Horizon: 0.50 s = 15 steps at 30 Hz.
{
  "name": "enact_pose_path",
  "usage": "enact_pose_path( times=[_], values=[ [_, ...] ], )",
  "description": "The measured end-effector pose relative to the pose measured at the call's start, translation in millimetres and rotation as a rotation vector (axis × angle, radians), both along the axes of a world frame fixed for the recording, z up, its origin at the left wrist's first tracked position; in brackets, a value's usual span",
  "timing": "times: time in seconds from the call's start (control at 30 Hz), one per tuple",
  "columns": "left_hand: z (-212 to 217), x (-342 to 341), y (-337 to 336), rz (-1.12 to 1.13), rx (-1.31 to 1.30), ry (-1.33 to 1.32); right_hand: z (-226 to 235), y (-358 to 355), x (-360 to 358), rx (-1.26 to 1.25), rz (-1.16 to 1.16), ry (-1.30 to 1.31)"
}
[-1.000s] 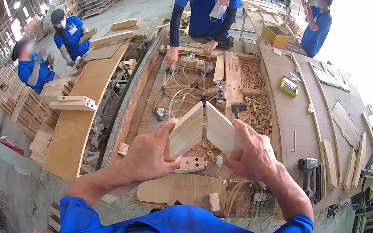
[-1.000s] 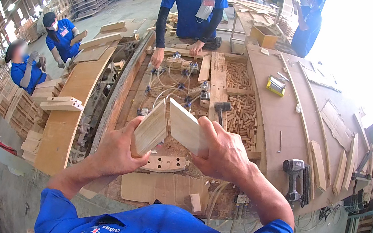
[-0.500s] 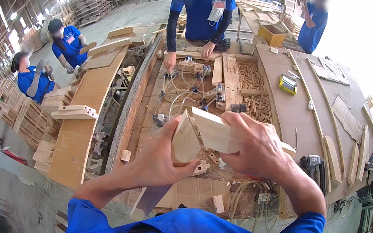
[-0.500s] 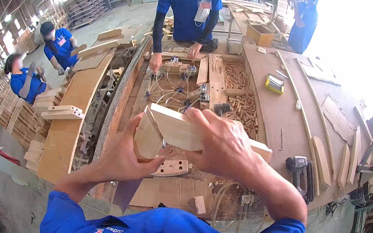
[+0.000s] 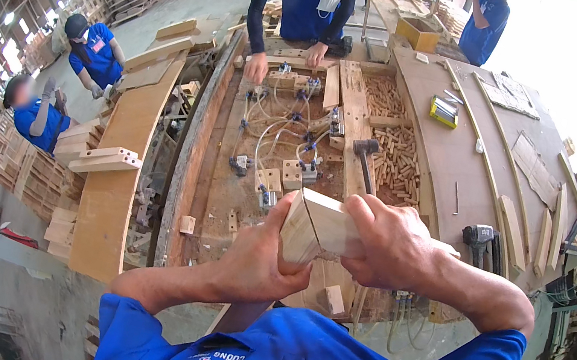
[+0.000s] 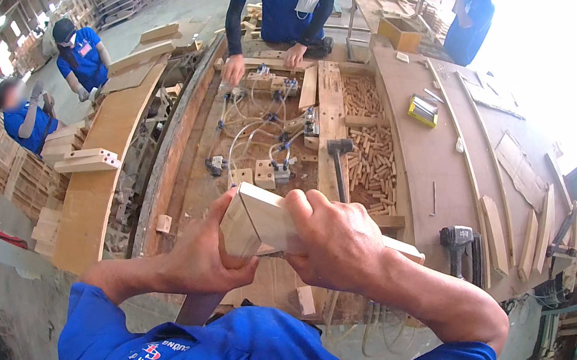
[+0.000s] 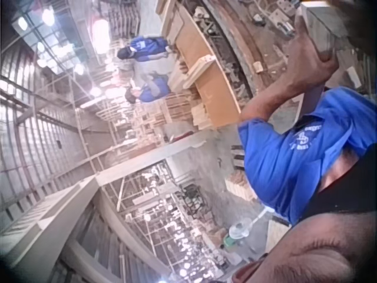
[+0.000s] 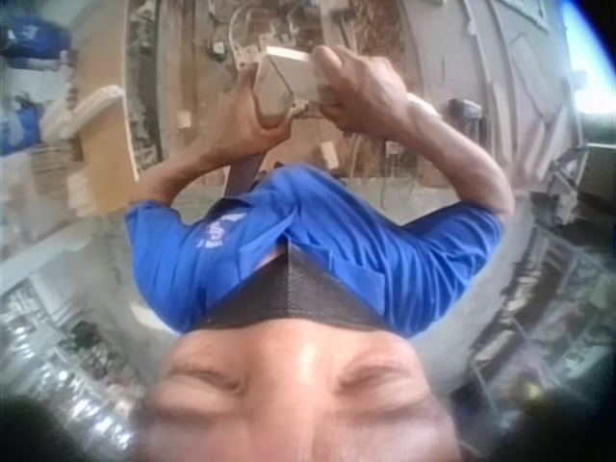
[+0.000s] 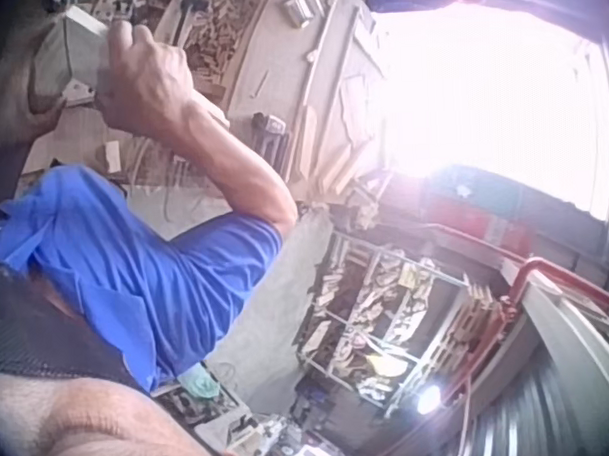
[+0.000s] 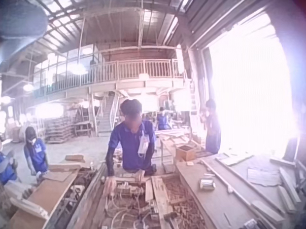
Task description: The person assembles wooden furniture components by inserting dowels into pre-drilled holes, aligning pieces, and securing them with a pneumatic nail gun. The person repeatedly handles wooden parts and uses a hammer and nail gun to fasten joints.
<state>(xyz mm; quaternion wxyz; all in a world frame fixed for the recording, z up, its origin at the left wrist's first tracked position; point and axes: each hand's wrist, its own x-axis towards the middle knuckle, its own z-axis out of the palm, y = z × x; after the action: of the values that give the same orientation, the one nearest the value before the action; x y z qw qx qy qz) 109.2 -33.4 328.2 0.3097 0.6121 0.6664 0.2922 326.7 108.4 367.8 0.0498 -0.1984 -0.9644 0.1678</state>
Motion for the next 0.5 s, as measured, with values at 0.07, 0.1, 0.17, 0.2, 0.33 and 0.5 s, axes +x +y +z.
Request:
enact_pose_path(
  times=[0.07, 0.1, 0.17, 0.2, 0.33, 0.5],
  values=[
    [3, -2, -2, 0.008, -0.038, -0.019, 1, -4, -2, 0.003, -0.019, 0.030],
    [5, -2, -1, 0.012, -0.055, -0.030, 1, -4, -3, -0.002, -0.030, 0.022],
    [4, -3, 2, 0.001, -0.017, 0.008, 2, -5, -6, -0.011, -0.053, 0.005],
    [4, -4, 2, -0.002, -0.004, 0.032, 2, -4, -7, -0.016, -0.049, -0.015],
    [-3, -6, 3, -0.010, 0.040, 0.027, 7, 2, -13, 0.002, -0.030, -0.062],
    [13, -20, 10, -0.082, 0.129, 0.017, -14, 7, -16, 0.088, -0.058, 0.222]
  ],
)
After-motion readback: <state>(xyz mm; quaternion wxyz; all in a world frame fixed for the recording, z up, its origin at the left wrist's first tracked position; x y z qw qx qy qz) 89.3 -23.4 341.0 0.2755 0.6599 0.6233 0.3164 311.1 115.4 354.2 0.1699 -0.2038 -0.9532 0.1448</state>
